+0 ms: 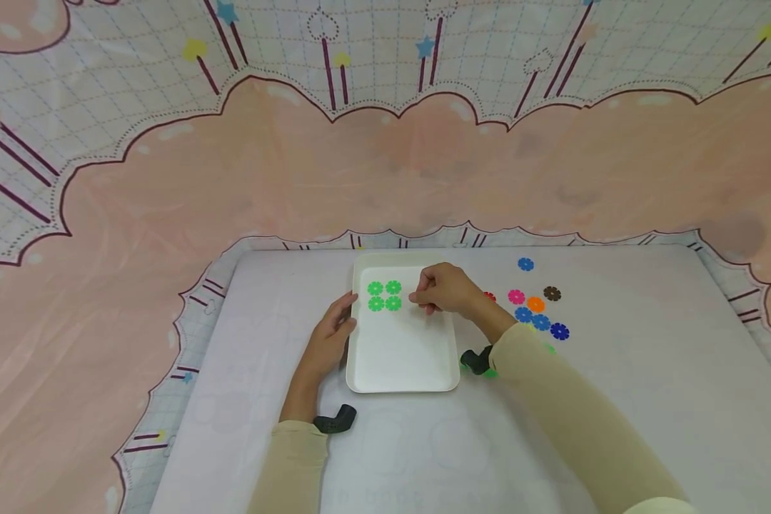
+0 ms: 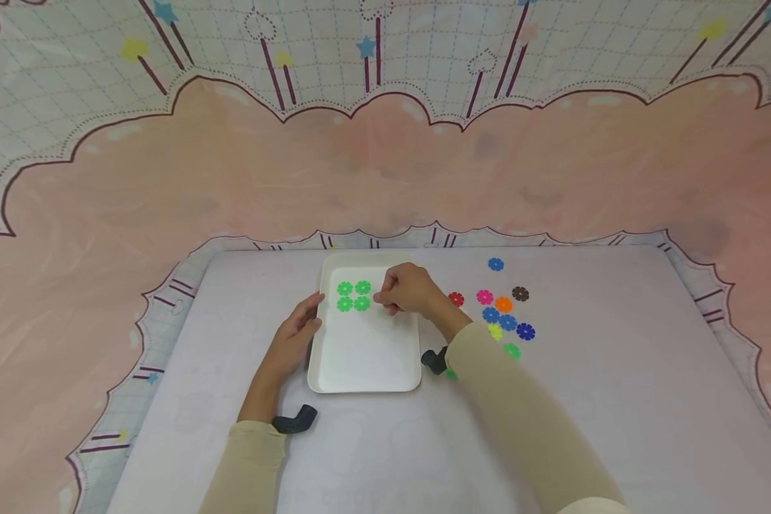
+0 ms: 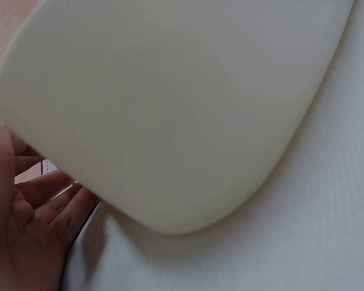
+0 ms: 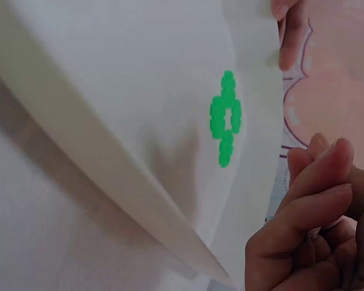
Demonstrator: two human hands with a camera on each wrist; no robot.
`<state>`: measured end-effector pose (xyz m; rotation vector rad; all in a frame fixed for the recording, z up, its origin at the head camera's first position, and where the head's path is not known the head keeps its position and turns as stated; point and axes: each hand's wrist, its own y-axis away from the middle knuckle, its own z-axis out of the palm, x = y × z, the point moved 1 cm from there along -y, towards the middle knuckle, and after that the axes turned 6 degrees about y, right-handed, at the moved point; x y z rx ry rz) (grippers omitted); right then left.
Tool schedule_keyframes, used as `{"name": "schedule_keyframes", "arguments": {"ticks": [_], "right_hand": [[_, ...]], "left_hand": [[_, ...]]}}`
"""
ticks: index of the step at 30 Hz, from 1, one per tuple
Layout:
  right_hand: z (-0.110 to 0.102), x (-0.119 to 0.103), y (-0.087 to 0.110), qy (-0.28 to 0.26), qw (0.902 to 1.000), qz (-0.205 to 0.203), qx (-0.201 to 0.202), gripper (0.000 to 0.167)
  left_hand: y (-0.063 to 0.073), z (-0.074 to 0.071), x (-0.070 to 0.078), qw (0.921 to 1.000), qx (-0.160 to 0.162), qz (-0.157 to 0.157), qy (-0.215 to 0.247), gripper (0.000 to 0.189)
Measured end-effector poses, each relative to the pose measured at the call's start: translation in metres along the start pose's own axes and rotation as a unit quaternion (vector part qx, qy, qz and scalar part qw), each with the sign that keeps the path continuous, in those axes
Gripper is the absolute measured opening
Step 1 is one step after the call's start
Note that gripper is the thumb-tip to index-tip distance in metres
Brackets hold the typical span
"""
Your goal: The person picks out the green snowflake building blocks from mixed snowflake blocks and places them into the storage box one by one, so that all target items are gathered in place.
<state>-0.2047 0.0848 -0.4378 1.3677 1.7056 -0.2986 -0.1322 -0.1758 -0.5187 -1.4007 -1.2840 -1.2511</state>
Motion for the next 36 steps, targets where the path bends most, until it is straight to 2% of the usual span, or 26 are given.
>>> {"name": "schedule_keyframes", "arguments": {"ticks": [6, 8, 13, 15, 21, 25, 32, 34, 36], "right_hand": [[-0.016, 0.011, 0.011, 0.004, 0.9998, -0.004, -0.020, 0.021], [-0.020, 0.014, 0.014, 0.008, 0.9997, -0.002, -0.024, 0.021], [-0.029, 0.020, 0.023, 0.030, 0.9989, -0.015, -0.034, 0.021], [-0.033, 0.023, 0.028, 0.041, 0.9982, -0.022, -0.039, 0.021], [-0.043, 0.040, 0.038, 0.064, 0.9954, -0.032, -0.064, 0.018], [-0.049, 0.055, 0.045, 0.070, 0.9935, -0.035, -0.083, 0.015], [-0.064, 0.078, 0.059, 0.098, 0.9897, -0.033, -0.099, 0.013], [-0.069, 0.083, 0.063, 0.111, 0.9882, -0.030, -0.101, 0.014], [-0.074, 0.088, 0.067, 0.122, 0.9865, -0.029, -0.105, 0.013]], "left_hand": [[0.000, 0.001, 0.002, 0.9999, -0.005, -0.005, 0.013, 0.048], [0.002, 0.002, 0.010, 0.9998, -0.008, -0.014, 0.014, 0.049], [0.002, 0.003, 0.009, 0.9999, -0.001, -0.011, 0.007, 0.048], [0.000, 0.001, 0.000, 1.0000, 0.004, -0.004, 0.004, 0.047], [-0.001, 0.002, 0.001, 0.9998, 0.005, -0.014, 0.010, 0.047], [0.000, 0.003, 0.006, 0.9996, 0.003, -0.026, 0.012, 0.048], [0.010, 0.006, 0.034, 0.9993, -0.009, -0.031, 0.017, 0.049], [0.010, 0.006, 0.034, 0.9993, -0.009, -0.031, 0.017, 0.049], [0.008, 0.005, 0.028, 0.9993, -0.007, -0.032, 0.015, 0.049]]}}
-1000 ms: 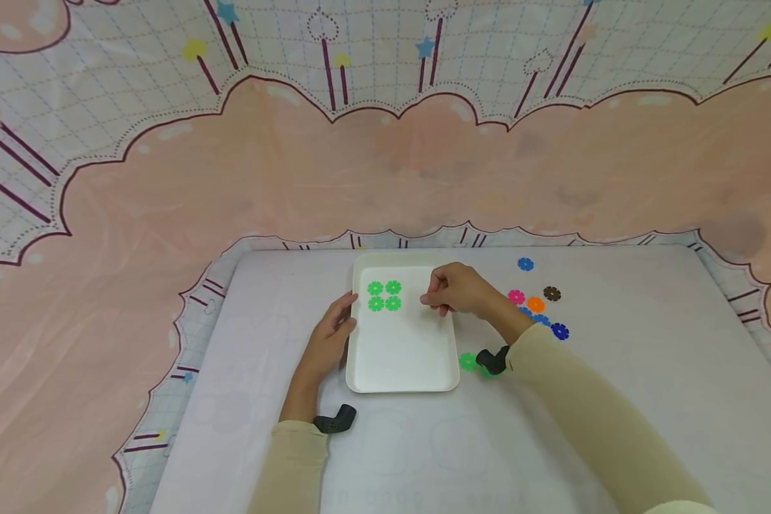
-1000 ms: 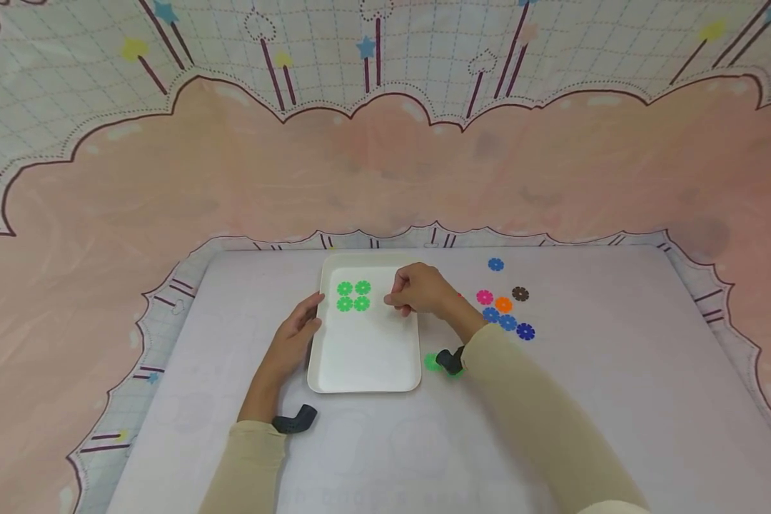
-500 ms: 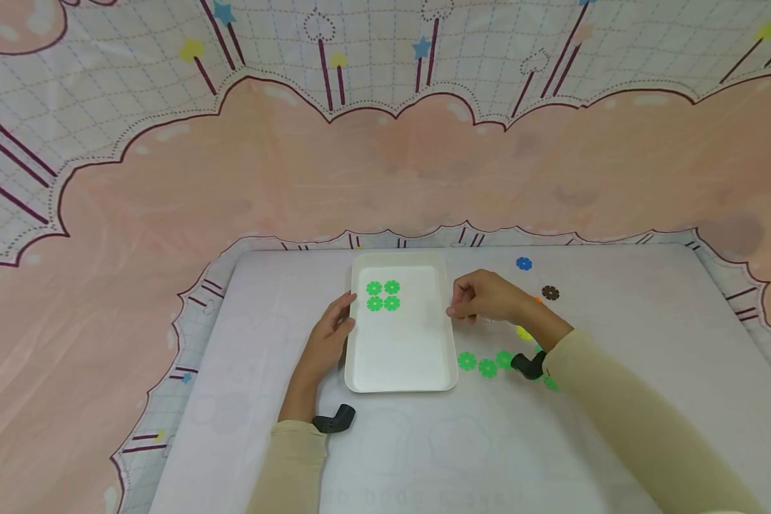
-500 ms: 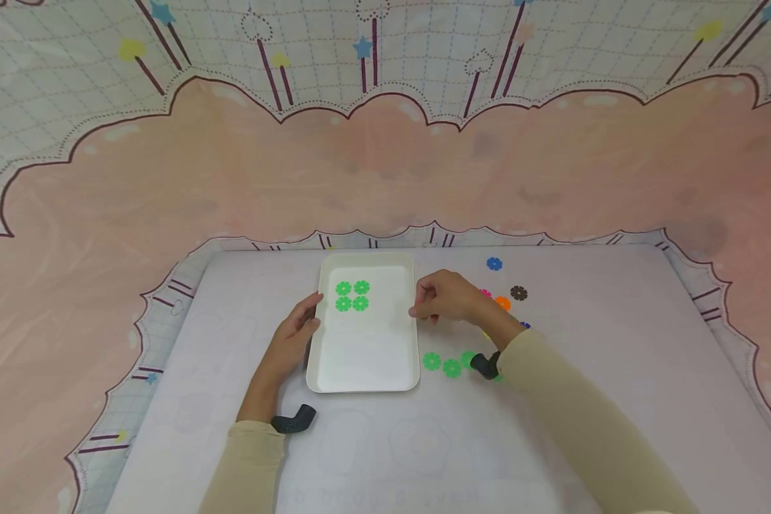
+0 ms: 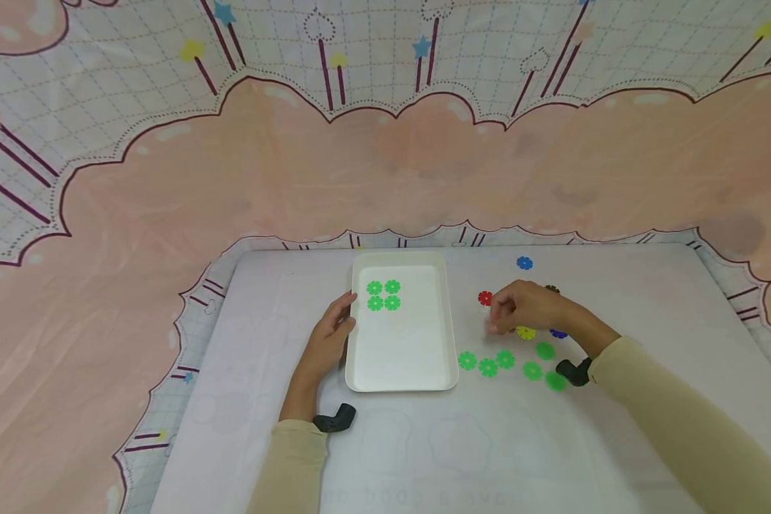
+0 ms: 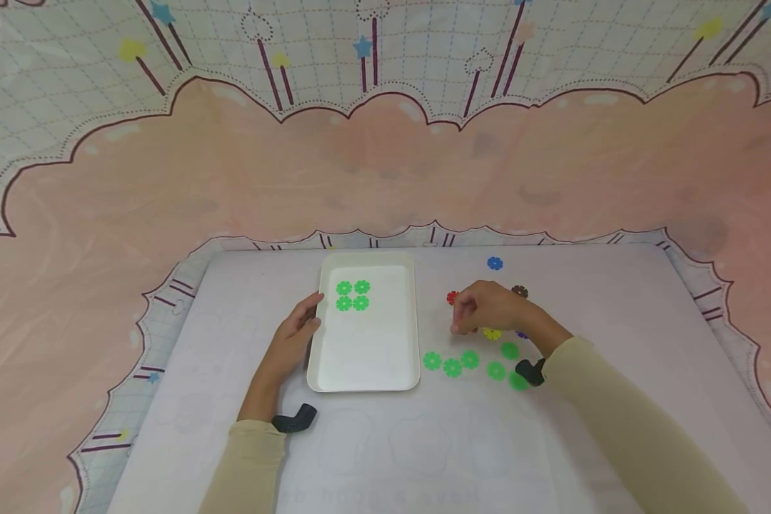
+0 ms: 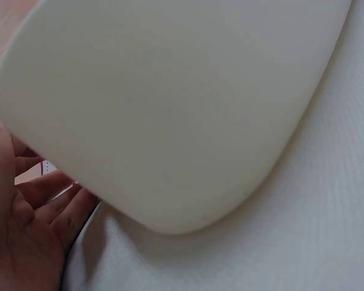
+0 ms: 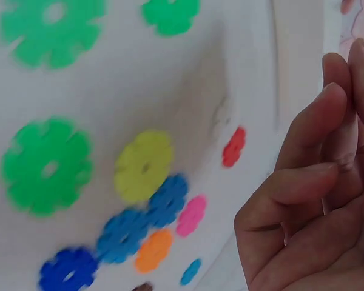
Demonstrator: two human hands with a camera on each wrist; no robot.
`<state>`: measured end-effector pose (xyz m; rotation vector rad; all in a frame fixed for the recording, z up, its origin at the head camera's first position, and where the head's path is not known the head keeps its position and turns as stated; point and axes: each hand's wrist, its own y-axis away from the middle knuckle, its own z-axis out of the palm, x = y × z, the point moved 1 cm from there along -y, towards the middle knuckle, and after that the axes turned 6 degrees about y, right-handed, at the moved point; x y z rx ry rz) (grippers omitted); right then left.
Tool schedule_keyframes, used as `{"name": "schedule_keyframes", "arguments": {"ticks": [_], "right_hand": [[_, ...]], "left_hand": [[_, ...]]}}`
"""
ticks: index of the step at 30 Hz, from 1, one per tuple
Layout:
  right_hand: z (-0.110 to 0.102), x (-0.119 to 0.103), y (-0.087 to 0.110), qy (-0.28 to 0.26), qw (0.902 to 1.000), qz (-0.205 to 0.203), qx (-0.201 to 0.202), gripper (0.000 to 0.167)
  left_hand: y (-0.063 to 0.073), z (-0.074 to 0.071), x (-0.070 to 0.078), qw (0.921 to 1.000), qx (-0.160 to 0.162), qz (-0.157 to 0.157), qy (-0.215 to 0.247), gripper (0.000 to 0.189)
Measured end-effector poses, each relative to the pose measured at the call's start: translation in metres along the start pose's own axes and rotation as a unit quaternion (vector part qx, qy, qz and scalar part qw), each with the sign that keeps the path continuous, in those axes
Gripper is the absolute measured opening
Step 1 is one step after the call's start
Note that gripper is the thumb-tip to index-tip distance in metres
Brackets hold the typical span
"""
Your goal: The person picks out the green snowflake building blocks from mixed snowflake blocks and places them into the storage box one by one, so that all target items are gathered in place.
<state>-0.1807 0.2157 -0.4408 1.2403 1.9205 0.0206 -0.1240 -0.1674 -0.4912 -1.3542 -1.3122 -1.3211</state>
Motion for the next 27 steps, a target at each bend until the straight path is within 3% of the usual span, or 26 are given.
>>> {"name": "schedule_keyframes", "arguments": {"ticks": [5, 8, 14, 27], "right_hand": [[-0.005, 0.015, 0.013, 0.012, 0.9999, 0.008, -0.005, 0.010], [-0.007, 0.023, 0.020, 0.004, 0.9999, 0.012, -0.005, 0.009], [-0.010, 0.041, 0.029, 0.014, 0.9995, 0.027, -0.008, 0.014], [-0.014, 0.065, 0.040, 0.045, 0.9973, 0.052, -0.027, 0.024]], "left_hand": [[-0.009, -0.002, -0.021, 0.9999, 0.007, 0.005, -0.008, 0.049], [-0.011, -0.004, -0.026, 0.9998, 0.008, 0.017, -0.009, 0.048], [-0.010, -0.004, -0.027, 0.9995, 0.009, 0.031, -0.006, 0.047], [-0.010, -0.004, -0.028, 0.9994, 0.015, 0.021, -0.023, 0.047]]}}
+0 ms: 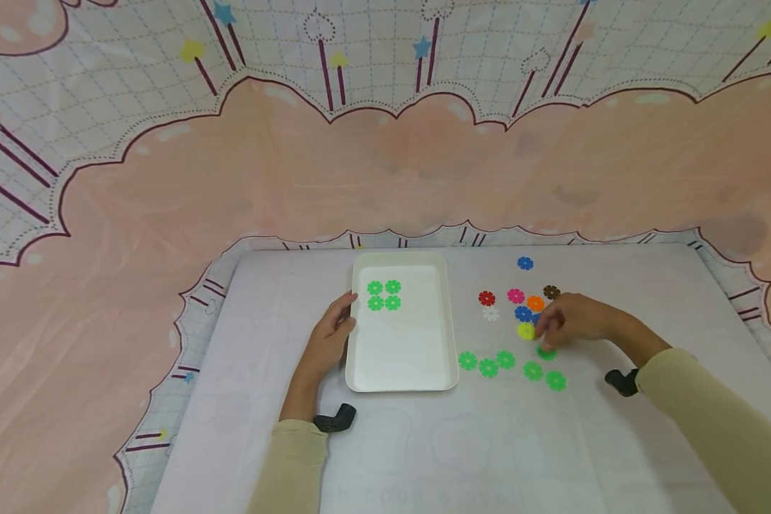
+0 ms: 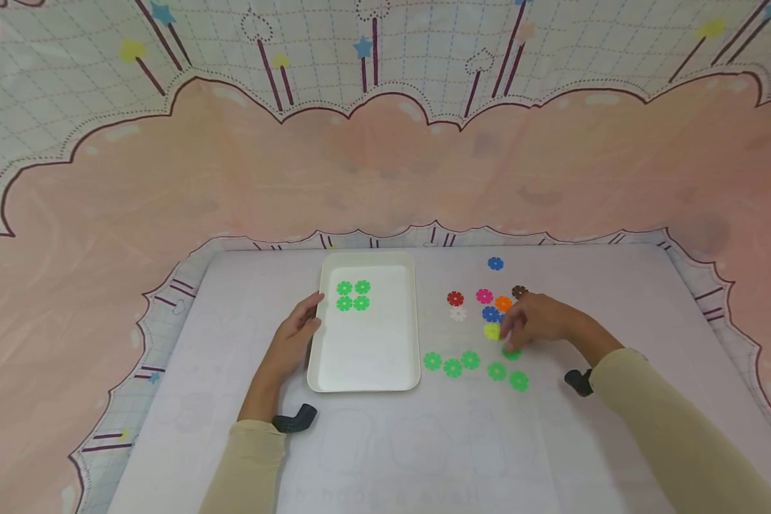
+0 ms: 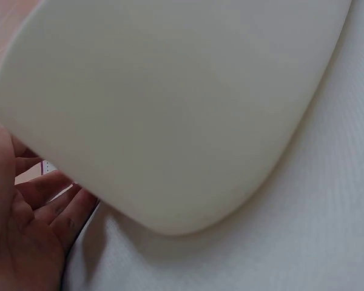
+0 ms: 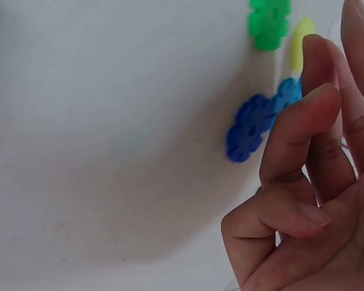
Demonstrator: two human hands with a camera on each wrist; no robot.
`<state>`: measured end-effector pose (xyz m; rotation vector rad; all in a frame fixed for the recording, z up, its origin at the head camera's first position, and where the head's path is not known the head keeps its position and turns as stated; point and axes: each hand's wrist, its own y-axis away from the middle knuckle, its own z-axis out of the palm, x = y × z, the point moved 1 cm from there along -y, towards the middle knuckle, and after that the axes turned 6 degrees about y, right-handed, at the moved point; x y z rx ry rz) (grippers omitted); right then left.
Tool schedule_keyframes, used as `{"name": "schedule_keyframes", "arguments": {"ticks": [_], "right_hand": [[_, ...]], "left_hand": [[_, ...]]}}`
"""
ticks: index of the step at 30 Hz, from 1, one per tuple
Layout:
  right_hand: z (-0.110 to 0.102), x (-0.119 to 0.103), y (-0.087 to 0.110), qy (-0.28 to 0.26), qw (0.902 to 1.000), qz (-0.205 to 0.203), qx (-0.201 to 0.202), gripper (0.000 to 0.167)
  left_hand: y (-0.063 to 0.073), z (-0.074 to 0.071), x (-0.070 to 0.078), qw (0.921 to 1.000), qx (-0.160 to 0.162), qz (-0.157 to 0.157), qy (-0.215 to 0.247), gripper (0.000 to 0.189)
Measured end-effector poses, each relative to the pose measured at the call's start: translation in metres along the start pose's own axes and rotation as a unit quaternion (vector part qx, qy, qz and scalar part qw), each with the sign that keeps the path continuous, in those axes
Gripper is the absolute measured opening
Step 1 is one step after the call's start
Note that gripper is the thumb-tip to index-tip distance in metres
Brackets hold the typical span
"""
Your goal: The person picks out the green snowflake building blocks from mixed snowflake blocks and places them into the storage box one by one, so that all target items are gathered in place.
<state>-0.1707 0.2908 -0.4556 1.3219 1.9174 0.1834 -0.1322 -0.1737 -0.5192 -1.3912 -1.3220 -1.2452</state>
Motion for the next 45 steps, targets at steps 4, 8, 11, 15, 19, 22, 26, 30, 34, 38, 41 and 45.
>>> {"name": "schedule_keyframes", "arguments": {"ticks": [4, 8, 11, 15, 19, 22, 26, 30, 34, 38, 41, 45], "right_hand": [[0.004, 0.006, 0.001, -0.011, 0.9999, 0.002, -0.008, 0.026], [0.009, 0.011, 0.000, -0.015, 0.9998, 0.001, -0.010, 0.027], [0.010, 0.013, 0.000, -0.008, 1.0000, -0.003, -0.005, 0.027], [0.013, 0.014, -0.002, 0.005, 1.0000, 0.001, 0.002, 0.025], [0.014, 0.014, -0.004, 0.009, 0.9998, 0.013, 0.007, 0.025], [0.014, 0.013, -0.004, 0.007, 0.9997, 0.023, 0.007, 0.025], [0.012, 0.012, -0.005, 0.002, 0.9996, 0.029, 0.004, 0.026], [0.011, 0.013, -0.005, 0.004, 0.9996, 0.029, 0.000, 0.027], [0.011, 0.015, -0.005, 0.006, 0.9995, 0.031, -0.001, 0.029], [0.011, 0.015, -0.004, 0.015, 0.9994, 0.030, -0.002, 0.029], [0.011, 0.014, -0.003, 0.023, 0.9994, 0.024, -0.001, 0.029], [0.009, 0.013, -0.001, 0.025, 0.9996, 0.013, 0.003, 0.029]], "left_hand": [[0.000, 0.000, -0.001, 1.0000, 0.000, 0.001, 0.002, 0.047], [0.000, 0.000, -0.001, 0.9999, -0.005, 0.007, 0.009, 0.047], [0.000, -0.001, -0.001, 0.9999, -0.005, 0.009, 0.010, 0.047], [0.000, -0.001, -0.001, 0.9998, -0.006, 0.010, 0.013, 0.047], [0.000, -0.001, -0.001, 0.9998, -0.007, 0.013, 0.013, 0.047], [0.001, 0.000, 0.000, 0.9999, -0.003, 0.012, 0.007, 0.047], [0.001, 0.000, 0.001, 1.0000, 0.001, 0.008, 0.005, 0.047], [0.001, 0.000, 0.002, 1.0000, 0.001, 0.006, 0.006, 0.047], [0.001, 0.001, 0.001, 1.0000, 0.000, 0.003, 0.005, 0.047], [0.001, 0.001, 0.001, 1.0000, -0.002, 0.005, 0.005, 0.047], [0.000, 0.001, 0.001, 0.9999, -0.003, 0.010, 0.004, 0.048], [0.000, 0.000, -0.001, 1.0000, -0.001, 0.008, 0.003, 0.047]]}}
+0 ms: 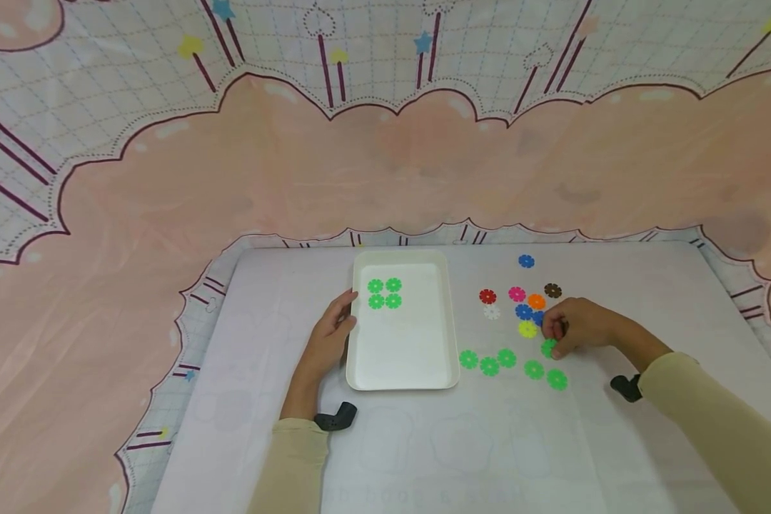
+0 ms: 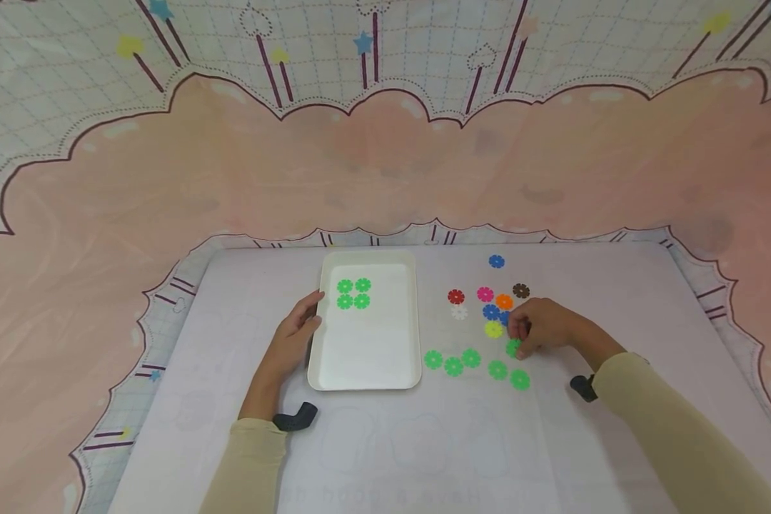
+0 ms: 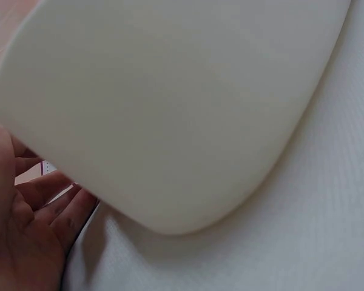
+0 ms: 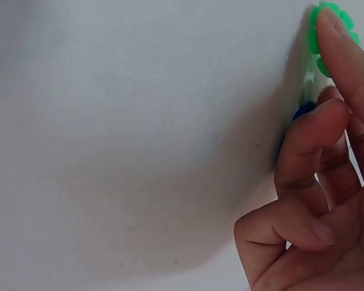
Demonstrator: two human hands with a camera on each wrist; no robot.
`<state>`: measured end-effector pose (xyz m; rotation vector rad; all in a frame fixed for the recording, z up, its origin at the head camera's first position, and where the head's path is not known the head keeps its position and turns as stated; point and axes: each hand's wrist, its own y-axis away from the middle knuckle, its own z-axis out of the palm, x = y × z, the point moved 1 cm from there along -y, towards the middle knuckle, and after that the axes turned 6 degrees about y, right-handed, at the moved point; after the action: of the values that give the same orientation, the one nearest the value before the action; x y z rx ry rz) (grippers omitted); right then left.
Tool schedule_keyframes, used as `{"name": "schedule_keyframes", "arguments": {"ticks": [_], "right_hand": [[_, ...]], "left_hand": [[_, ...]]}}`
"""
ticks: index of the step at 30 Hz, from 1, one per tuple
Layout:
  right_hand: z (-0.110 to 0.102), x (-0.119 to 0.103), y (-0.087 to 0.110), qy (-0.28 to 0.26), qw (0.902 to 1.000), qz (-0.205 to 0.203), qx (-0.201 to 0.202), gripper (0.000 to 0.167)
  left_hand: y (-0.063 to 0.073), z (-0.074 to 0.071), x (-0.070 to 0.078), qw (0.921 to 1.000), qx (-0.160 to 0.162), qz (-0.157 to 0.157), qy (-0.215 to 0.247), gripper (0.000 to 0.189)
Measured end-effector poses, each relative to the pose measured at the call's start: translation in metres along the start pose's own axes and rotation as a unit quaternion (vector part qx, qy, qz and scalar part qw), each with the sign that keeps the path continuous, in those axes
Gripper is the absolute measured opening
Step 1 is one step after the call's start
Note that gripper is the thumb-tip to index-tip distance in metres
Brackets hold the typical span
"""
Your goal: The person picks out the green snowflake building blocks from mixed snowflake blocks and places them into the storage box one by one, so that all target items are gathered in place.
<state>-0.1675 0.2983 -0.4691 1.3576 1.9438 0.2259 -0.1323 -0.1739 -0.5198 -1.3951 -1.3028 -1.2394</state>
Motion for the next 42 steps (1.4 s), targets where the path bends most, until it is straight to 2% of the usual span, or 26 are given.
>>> {"name": "schedule_keyframes", "arguments": {"ticks": [6, 18, 27, 29, 34, 36, 42], "right_hand": [[-0.002, 0.001, 0.001, -0.022, 0.9996, -0.011, -0.011, 0.022], [-0.004, 0.002, -0.002, -0.060, 0.9975, -0.011, -0.036, 0.020], [-0.008, -0.010, -0.010, -0.036, 0.9992, -0.016, -0.006, 0.018], [-0.009, -0.013, -0.012, -0.034, 0.9992, -0.022, 0.000, 0.015], [-0.013, -0.021, -0.018, -0.057, 0.9973, -0.046, 0.000, 0.006], [-0.014, -0.025, -0.021, -0.064, 0.9965, -0.054, -0.001, 0.004], [-0.016, -0.043, -0.031, -0.076, 0.9953, -0.060, 0.005, 0.008]], "left_hand": [[0.000, -0.001, -0.001, 1.0000, 0.000, -0.001, 0.009, 0.047], [-0.002, 0.000, 0.004, 0.9994, -0.008, -0.032, 0.009, 0.049], [0.001, 0.000, 0.002, 1.0000, 0.001, -0.006, 0.004, 0.046], [0.004, 0.001, 0.010, 0.9999, -0.003, -0.012, 0.009, 0.047], [0.003, 0.001, 0.013, 0.9995, -0.009, -0.026, 0.017, 0.049], [0.000, 0.000, 0.004, 0.9996, -0.008, -0.020, 0.016, 0.048], [0.001, -0.001, 0.001, 0.9999, -0.005, -0.006, 0.010, 0.047]]}}
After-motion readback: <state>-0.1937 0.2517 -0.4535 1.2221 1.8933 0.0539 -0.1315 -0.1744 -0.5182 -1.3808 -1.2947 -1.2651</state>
